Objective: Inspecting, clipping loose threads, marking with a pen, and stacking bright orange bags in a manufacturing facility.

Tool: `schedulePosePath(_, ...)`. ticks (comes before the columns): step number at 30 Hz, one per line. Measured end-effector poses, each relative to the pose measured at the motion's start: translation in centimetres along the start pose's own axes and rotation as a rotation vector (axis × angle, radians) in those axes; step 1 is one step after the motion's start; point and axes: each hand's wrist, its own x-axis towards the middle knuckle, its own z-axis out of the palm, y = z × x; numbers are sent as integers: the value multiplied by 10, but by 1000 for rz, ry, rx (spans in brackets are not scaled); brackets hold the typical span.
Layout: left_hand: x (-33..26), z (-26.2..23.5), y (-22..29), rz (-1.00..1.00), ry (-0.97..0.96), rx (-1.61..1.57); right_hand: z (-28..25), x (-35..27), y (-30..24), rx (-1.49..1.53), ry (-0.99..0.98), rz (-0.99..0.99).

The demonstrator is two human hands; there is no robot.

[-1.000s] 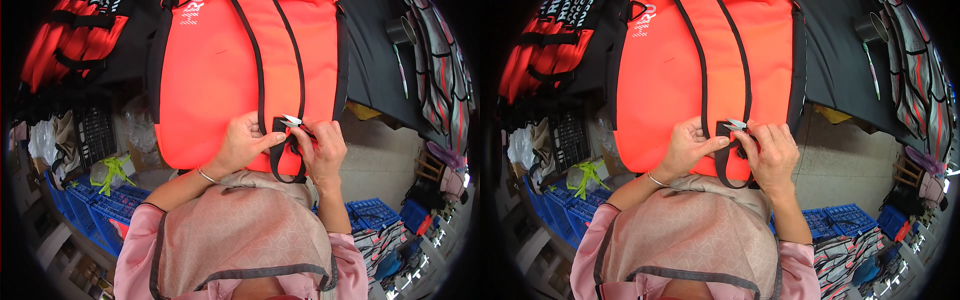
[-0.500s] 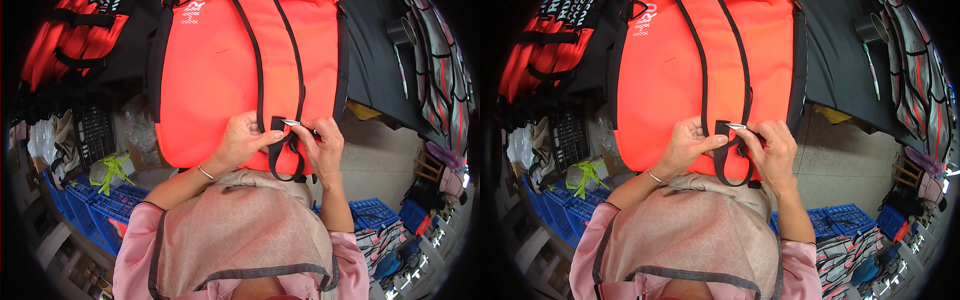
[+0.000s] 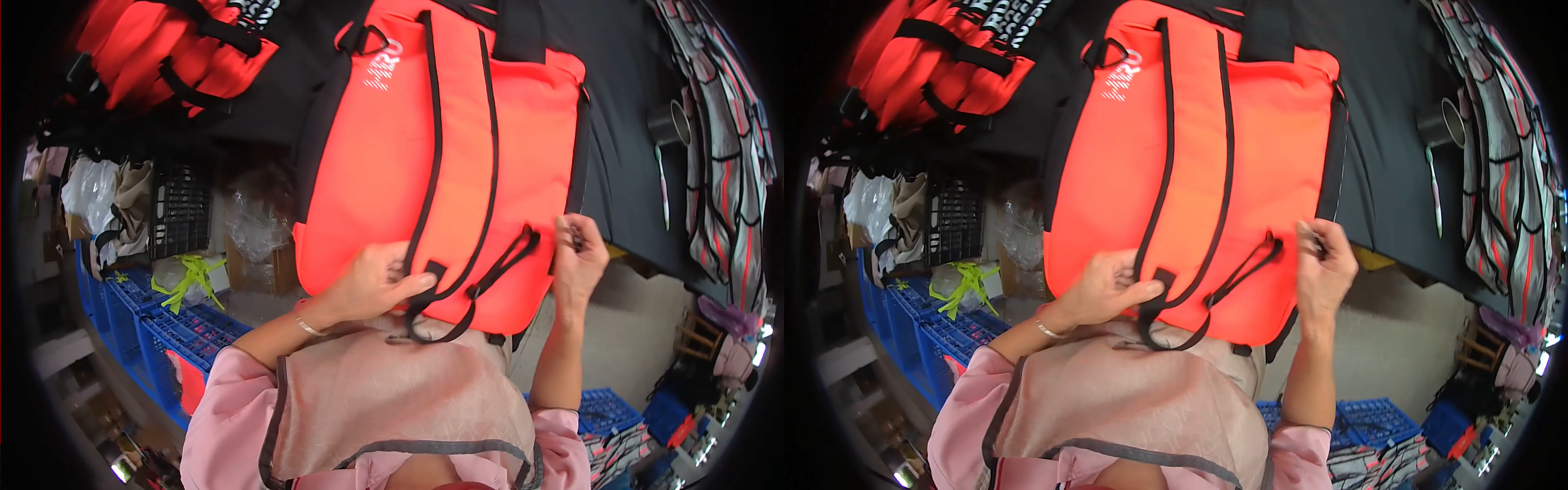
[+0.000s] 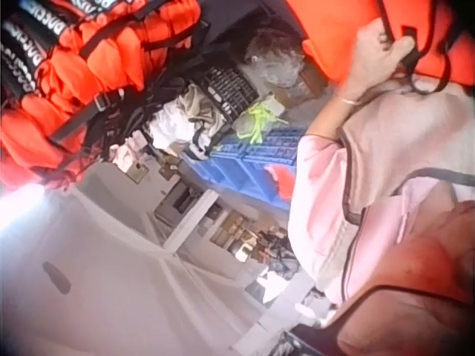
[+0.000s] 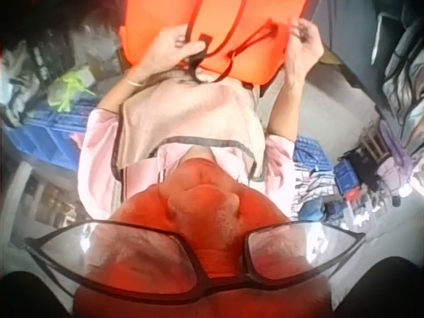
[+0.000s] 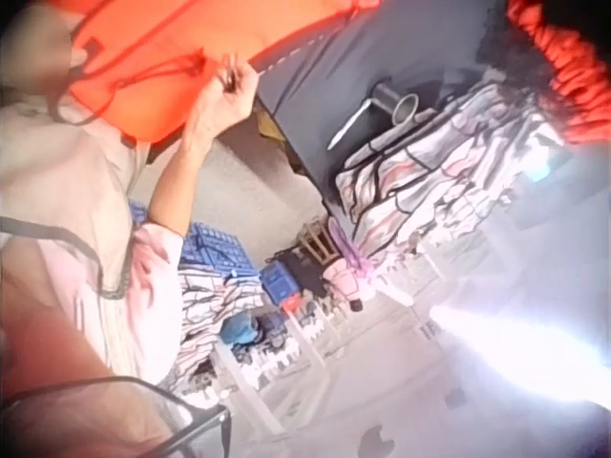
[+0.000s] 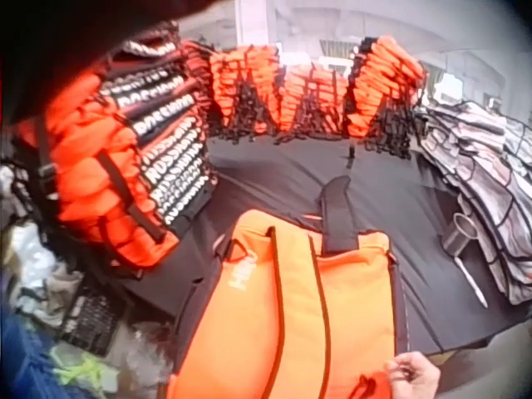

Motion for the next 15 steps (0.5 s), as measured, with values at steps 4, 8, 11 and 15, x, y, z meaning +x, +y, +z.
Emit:
schedulePosePath(4,-18,-48,26,-38,140,770,-20,32,-13,-63,137,-105)
schedulePosePath(8,23,-72,44,351,546,1127,-13,67,-22,-2,81,-134)
schedulePosePath(11,85,-70,25,545,549,1633,7,110,-9,-59,-41,-194)
schedulePosePath(15,87,-22,-13,527,71,1627,33,150,11,-376,51,-534)
